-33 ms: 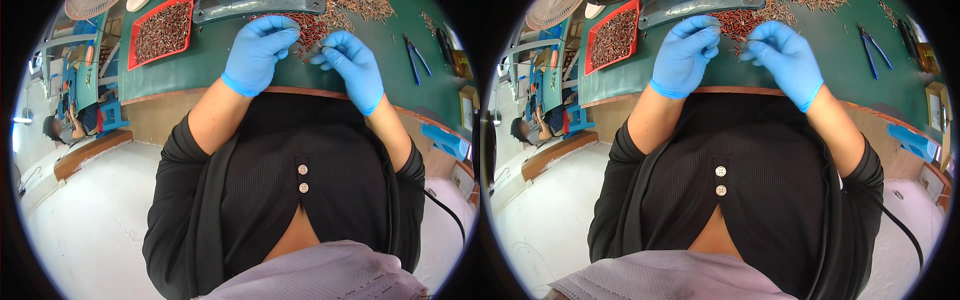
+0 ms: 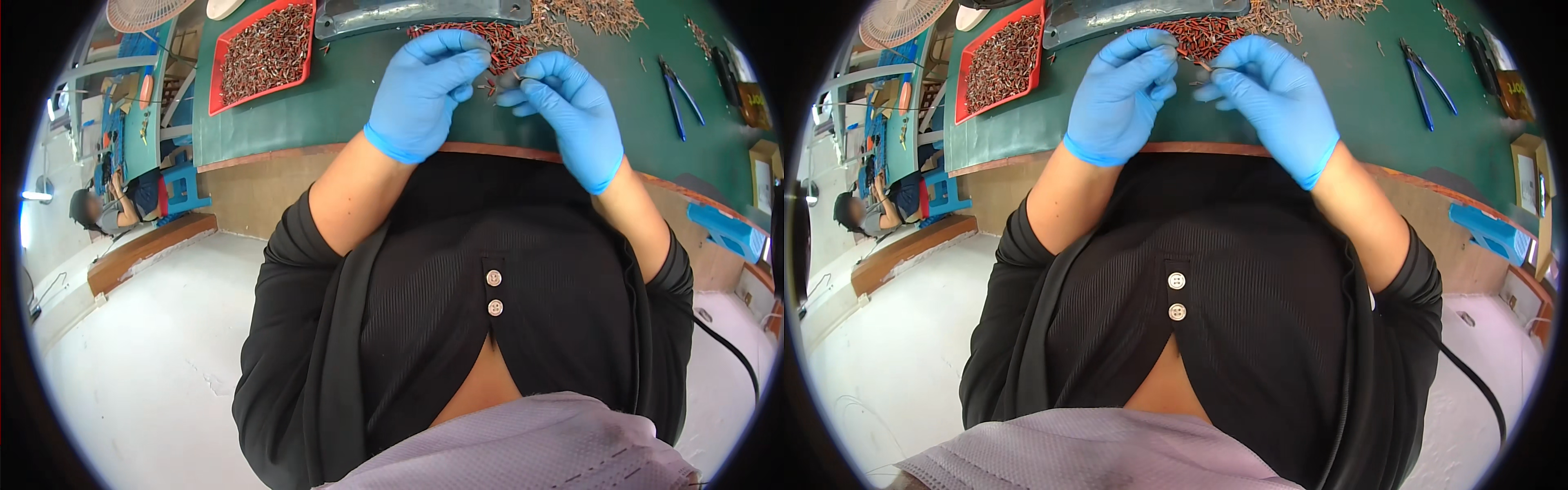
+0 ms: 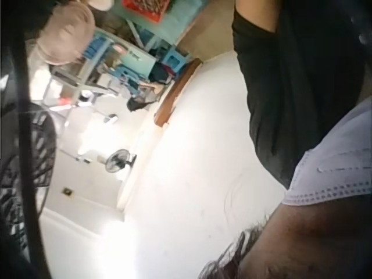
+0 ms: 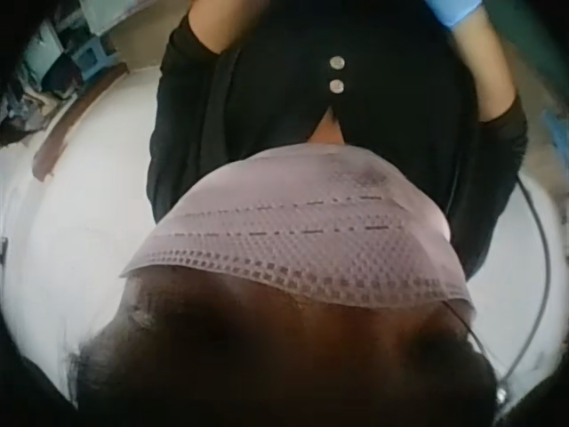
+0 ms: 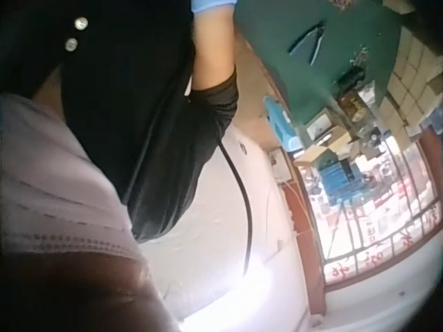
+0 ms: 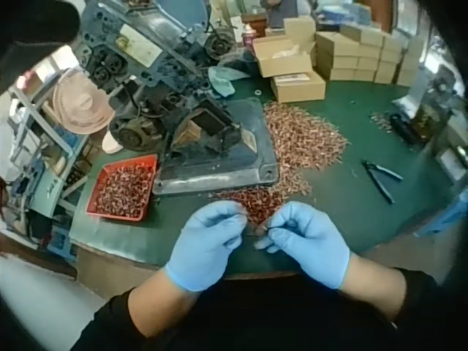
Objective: Manually sort and assemble small electronic components using a crimping or pressing machine at a production workbench.
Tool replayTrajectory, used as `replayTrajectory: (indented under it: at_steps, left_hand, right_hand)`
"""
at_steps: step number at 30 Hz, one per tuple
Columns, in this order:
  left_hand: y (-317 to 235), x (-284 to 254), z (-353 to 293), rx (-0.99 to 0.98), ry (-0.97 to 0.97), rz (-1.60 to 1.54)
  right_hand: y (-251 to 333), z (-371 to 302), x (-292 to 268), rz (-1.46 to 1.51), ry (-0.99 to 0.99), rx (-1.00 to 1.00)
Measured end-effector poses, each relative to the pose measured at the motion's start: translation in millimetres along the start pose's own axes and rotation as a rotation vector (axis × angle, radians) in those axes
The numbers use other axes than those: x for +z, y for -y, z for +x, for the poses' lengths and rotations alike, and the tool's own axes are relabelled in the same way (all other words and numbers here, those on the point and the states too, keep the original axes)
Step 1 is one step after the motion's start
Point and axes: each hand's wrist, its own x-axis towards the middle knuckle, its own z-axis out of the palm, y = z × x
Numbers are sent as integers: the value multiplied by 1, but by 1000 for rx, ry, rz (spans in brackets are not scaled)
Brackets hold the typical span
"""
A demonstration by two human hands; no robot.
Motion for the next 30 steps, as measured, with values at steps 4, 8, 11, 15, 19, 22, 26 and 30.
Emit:
replayTrajectory:
  at_steps: [4, 8, 11, 15, 19, 22, 26, 30]
  left_hand:
    - [5, 5, -13, 11, 36, -103]
    - [3, 5, -21, 95, 5, 103]
    - [0, 9, -25, 162, -2, 292]
    - [-1, 14, -29, 223, -10, 522]
    - [1, 13, -29, 203, -20, 531]
    - [-4, 8, -26, 162, -28, 532]
    - [-10, -17, -12, 301, -69, 697]
    - [-24, -30, 17, 550, -195, 842]
  right_hand:
    - [3, -4, 21, 203, -85, -19]
    - [7, -6, 30, 146, -158, -27]
    - [5, -6, 32, 97, -199, -30]
    - [2, -6, 33, -76, -243, -157]
    - [1, -5, 28, -335, -241, -187]
    - [-5, 2, 28, -577, -250, -312]
    - [-7, 25, 40, -288, -207, -245]
    - [-7, 62, 39, -227, -283, -204]
